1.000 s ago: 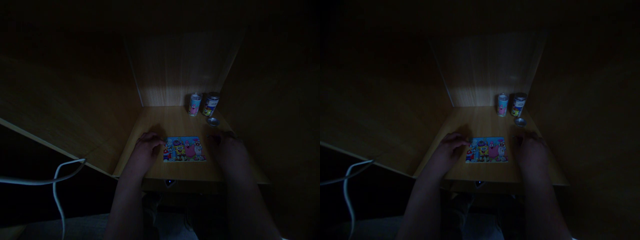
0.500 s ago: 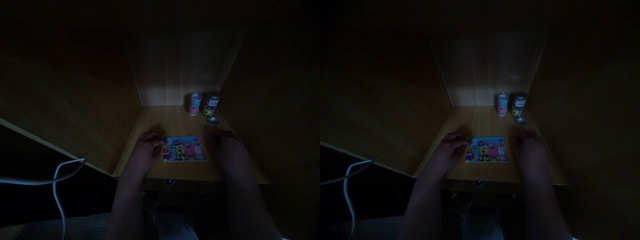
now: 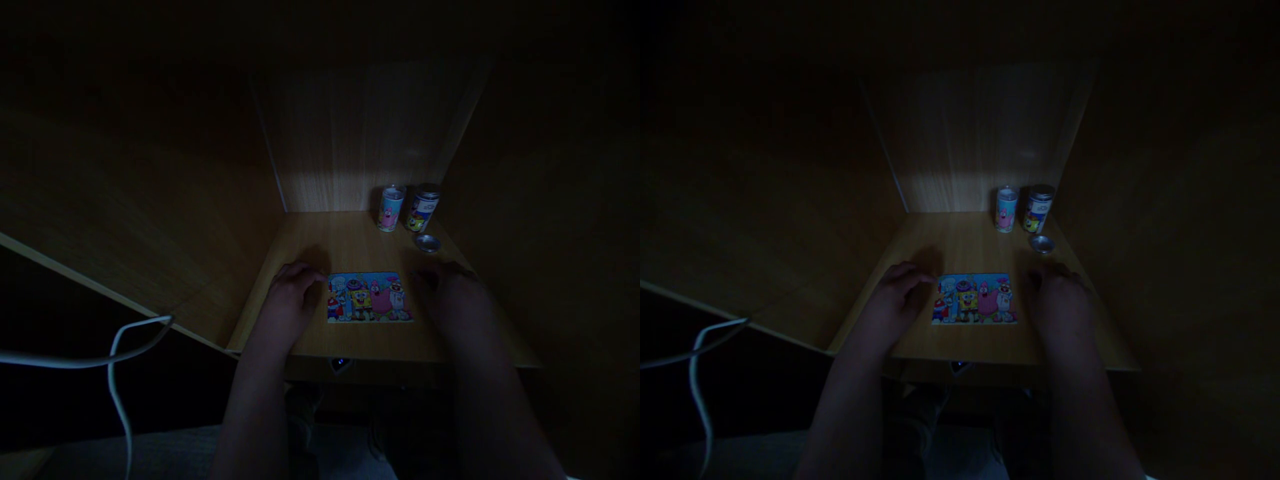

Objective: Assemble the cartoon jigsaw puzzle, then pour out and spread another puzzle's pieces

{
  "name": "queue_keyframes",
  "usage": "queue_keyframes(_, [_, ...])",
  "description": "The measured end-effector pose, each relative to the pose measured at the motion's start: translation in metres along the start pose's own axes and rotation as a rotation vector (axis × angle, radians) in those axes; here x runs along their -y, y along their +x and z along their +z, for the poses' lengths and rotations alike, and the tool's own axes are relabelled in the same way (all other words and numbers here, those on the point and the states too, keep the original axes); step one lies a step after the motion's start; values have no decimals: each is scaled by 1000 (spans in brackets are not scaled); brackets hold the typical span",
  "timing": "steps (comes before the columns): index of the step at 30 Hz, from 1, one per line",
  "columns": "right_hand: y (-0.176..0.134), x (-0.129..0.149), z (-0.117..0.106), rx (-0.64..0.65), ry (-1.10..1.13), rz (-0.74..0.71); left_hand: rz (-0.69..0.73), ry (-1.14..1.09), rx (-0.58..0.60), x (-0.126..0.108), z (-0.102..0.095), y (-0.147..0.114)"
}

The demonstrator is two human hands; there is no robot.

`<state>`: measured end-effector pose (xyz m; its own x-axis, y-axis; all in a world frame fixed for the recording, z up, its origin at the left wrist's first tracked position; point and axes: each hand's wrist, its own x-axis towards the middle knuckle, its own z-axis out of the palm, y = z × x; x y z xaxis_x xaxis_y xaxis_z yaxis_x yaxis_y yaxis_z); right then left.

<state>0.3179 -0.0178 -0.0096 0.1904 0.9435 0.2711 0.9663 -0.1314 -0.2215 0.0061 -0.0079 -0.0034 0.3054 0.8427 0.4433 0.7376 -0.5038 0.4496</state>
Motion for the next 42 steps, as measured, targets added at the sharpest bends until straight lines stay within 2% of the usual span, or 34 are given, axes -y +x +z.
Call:
queue_keyframes(5, [0, -1, 0, 44, 4, 6, -10, -10, -17, 1, 1, 0])
queue_keyframes(14, [-2, 1, 2, -5, 1, -17, -12, -24, -22, -2, 0, 0])
queue_keyframes(17, [-2, 2, 1, 2, -38, -44, -12, -29, -24, -2, 0, 0])
queue_keyframes(23, [-3, 4, 0, -7, -79, 14, -15, -19, -25, -1, 1, 0])
queue_keyframes(31, [-2, 1, 2, 2, -58, -21, -25, -34, -17, -4, 0, 2])
queue_keyframes(35, [0, 2, 1, 17, 42, 23, -27, -30, -19, -4, -1, 1])
queue_keyframes(38, [0, 3, -2, 46, 194, 24, -25, -40, -33, -4, 0, 0])
queue_keyframes(42, [-2, 8, -6, 2, 451, 42, 15, -68, -51, -3, 1, 1])
